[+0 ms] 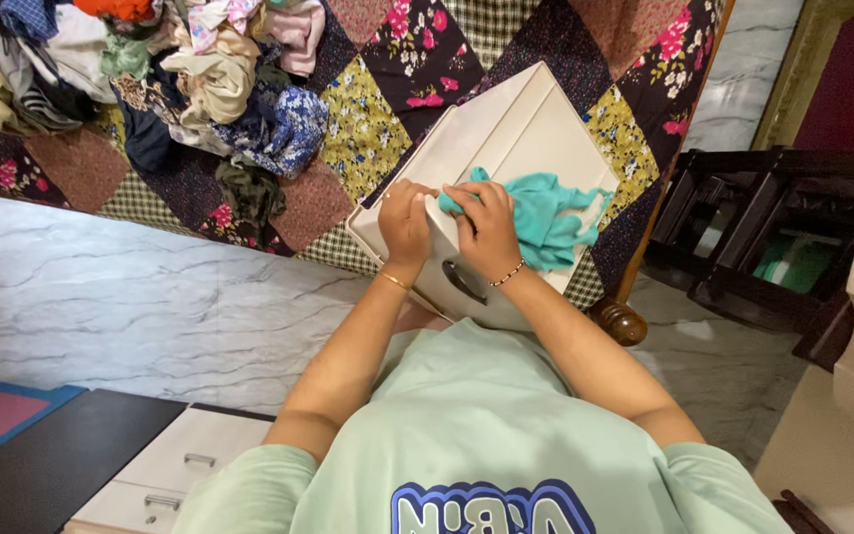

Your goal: The person wipes the exterior and interior of a white plastic storage bin with a cloth, then places folded clothes into the bin. The person then uses a toothbrush to scrub the inside of the bin.

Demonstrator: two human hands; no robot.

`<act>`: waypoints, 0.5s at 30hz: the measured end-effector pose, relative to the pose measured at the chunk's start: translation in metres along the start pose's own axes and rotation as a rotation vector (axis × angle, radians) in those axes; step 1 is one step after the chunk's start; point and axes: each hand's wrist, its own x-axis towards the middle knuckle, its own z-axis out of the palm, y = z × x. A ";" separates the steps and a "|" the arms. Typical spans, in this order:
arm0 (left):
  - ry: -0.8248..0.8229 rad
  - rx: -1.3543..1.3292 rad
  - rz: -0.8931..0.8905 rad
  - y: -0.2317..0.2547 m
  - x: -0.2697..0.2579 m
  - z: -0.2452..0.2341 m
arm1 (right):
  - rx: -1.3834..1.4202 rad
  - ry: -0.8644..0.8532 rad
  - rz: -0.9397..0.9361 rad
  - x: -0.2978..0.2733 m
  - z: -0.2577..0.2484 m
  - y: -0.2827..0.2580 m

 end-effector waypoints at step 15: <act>0.304 -0.483 -0.284 -0.046 0.009 0.017 | -0.146 -0.023 -0.099 -0.014 -0.005 -0.004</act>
